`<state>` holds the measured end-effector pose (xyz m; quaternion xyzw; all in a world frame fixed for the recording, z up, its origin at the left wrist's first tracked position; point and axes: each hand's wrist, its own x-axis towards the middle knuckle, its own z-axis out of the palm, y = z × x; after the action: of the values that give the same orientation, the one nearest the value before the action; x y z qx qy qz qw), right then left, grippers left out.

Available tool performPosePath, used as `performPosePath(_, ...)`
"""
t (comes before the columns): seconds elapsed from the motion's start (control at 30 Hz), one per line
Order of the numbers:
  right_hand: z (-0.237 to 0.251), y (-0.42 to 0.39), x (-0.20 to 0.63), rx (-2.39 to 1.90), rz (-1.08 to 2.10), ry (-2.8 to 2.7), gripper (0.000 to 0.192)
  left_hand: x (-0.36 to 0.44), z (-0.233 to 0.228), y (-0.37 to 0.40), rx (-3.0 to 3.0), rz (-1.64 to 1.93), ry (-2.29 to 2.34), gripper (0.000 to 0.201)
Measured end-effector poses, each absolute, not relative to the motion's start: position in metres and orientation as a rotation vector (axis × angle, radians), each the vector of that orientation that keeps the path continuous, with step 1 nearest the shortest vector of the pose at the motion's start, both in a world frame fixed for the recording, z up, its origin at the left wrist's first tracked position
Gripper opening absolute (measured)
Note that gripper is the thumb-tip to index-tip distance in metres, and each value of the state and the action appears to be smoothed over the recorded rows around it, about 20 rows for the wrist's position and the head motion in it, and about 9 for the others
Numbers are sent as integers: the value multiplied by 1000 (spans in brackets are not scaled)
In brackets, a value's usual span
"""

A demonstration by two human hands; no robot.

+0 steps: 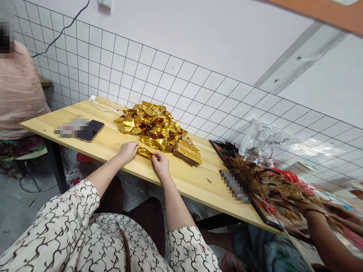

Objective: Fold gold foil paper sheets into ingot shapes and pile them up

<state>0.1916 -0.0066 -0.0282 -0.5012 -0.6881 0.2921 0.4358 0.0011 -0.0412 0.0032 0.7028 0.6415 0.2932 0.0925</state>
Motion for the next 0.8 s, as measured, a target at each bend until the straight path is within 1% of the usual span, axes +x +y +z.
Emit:
performPosePath(0.33, -28, -8, 194, -1273, 556, -1834, 22, 2, 1, -40, 2119, 872, 1916, 25)
performPosePath(0.5, -27, -9, 193, -1295, 550, -1836, 26, 3, 3, -43, 2085, 855, 1923, 24)
performPosePath(0.63, -25, -11, 193, -1275, 551, -1829, 25, 3, 3, -44, 2084, 872, 1910, 23)
performPosePath(0.8, -22, -14, 191, -1254, 626, -1816, 26, 3, 2, -43, 2075, 881, 1907, 22)
